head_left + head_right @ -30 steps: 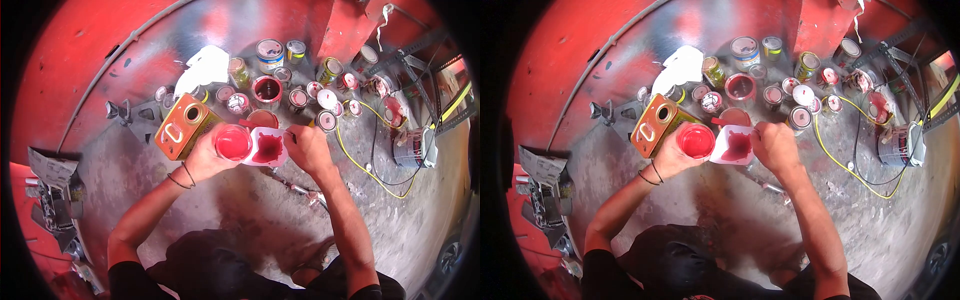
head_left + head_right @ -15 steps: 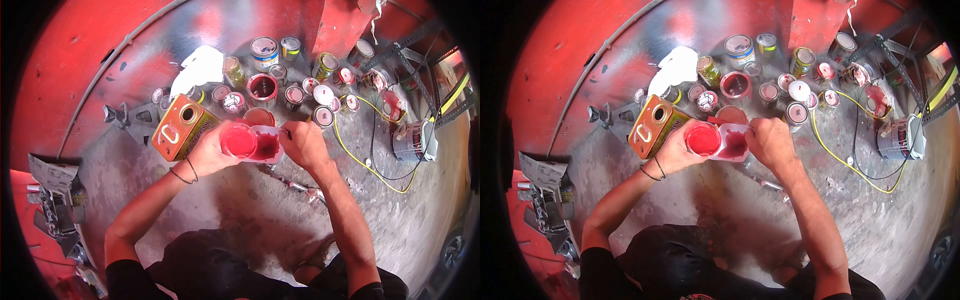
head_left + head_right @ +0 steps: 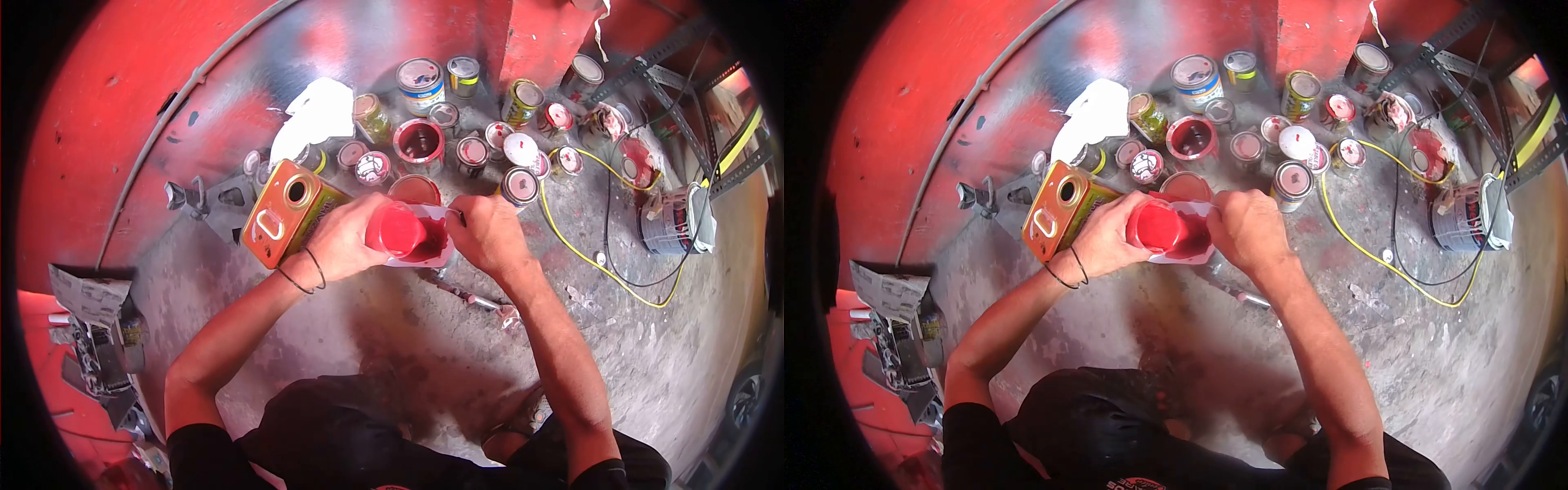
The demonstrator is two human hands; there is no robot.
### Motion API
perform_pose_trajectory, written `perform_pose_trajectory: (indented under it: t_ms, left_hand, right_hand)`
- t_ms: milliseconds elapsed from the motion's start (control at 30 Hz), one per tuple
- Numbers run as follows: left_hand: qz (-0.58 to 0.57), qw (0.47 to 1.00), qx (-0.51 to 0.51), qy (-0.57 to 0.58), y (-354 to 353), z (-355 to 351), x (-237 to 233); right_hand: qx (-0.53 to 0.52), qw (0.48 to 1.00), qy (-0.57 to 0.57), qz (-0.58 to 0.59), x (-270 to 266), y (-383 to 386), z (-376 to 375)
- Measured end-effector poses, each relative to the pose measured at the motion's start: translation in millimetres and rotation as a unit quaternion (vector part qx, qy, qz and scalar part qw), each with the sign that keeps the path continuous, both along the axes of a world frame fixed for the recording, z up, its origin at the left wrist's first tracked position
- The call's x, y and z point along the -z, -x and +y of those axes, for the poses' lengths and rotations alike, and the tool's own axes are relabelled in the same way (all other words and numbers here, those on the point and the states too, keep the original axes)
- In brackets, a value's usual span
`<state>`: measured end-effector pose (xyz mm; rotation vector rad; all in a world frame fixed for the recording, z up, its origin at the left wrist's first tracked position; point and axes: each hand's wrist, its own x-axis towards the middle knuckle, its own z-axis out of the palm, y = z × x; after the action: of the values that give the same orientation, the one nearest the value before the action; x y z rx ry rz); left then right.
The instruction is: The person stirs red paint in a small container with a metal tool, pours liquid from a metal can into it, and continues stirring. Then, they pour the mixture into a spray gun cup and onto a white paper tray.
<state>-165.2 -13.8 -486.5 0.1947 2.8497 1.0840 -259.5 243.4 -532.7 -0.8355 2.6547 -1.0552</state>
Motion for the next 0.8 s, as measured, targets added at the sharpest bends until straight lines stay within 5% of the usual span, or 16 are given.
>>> perform_pose_trajectory:
  t_ms: [800]
  left_hand:
    - [-0.004, 0.997, 0.026, 0.071, -1.2, 0.5, -5.2]
  right_hand:
    - [-0.005, 1.000, 0.006, -0.001, 5.7, -2.4, 3.0]
